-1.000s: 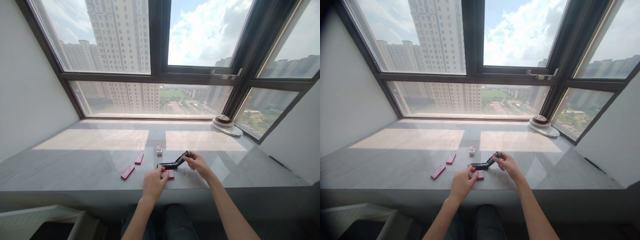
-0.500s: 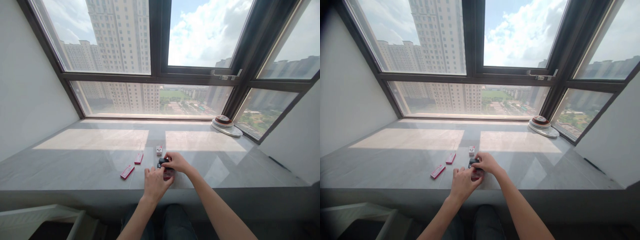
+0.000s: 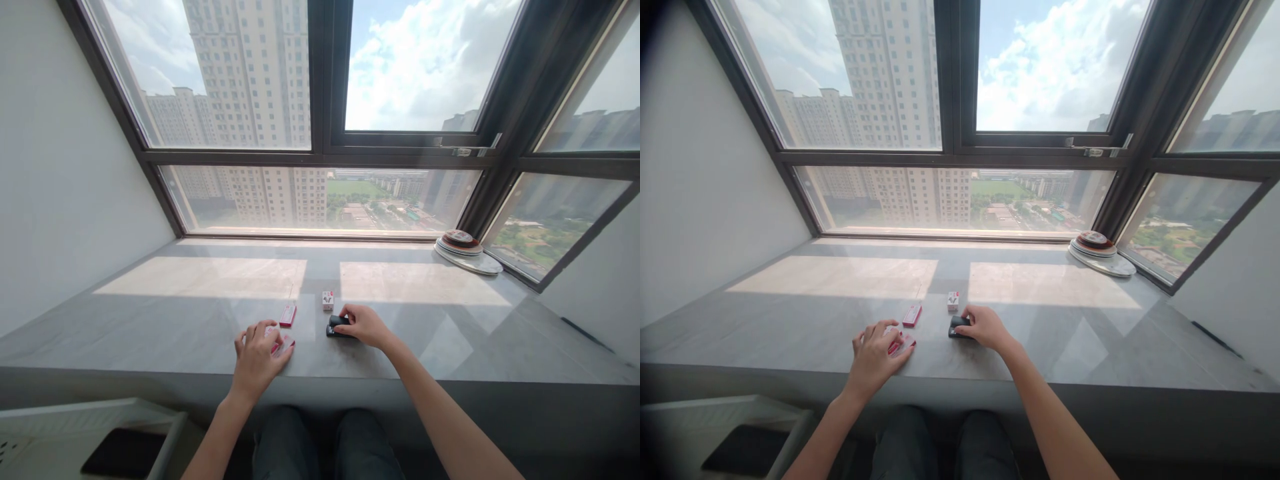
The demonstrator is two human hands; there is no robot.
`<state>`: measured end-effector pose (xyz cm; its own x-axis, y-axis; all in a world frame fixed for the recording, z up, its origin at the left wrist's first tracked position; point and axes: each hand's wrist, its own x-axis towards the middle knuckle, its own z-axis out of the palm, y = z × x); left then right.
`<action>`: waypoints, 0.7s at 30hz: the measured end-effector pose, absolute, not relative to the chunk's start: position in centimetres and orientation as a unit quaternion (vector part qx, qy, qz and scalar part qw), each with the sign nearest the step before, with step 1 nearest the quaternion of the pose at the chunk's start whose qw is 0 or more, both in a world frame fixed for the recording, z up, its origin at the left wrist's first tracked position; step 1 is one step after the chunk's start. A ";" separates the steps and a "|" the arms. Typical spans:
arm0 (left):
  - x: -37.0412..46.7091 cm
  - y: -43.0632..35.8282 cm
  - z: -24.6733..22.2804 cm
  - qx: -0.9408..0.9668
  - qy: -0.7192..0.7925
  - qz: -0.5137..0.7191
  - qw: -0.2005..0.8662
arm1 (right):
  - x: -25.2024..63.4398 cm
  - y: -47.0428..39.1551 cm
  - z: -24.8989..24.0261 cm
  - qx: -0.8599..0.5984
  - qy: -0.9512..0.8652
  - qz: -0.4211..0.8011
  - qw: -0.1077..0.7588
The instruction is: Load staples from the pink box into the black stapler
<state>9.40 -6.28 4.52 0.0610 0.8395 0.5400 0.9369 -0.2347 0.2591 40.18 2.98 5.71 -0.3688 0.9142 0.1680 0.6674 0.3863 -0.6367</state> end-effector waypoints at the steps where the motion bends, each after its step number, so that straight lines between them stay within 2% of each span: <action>1: 8.4 -5.8 4.1 -0.735 -0.598 -0.316 0.051 | 40.2 2.9 5.7 -0.500 -0.791 0.240 0.258; 4: 6.9 -4.4 2.6 -0.754 -0.560 -0.338 -0.065 | 40.1 2.8 5.8 -0.500 -0.792 0.234 0.260; 6: 7.2 -3.8 1.7 -0.747 -0.562 -0.340 -0.102 | 40.1 2.6 6.0 -0.504 -0.793 0.229 0.255; 16: 14.5 -1.0 -0.7 -0.700 -0.658 -0.277 0.029 | 40.8 1.0 7.0 -0.532 -0.782 0.224 0.235; 21: 19.6 1.0 -0.4 -0.676 -0.688 -0.262 0.041 | 41.3 -0.6 4.6 -0.576 -0.709 0.268 0.307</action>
<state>19.57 1.02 -0.42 -0.0829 0.9083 0.4101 0.9511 -0.0507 0.3046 41.29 -0.55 4.58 -0.1478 0.9808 0.1273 0.6519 0.1935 -0.7332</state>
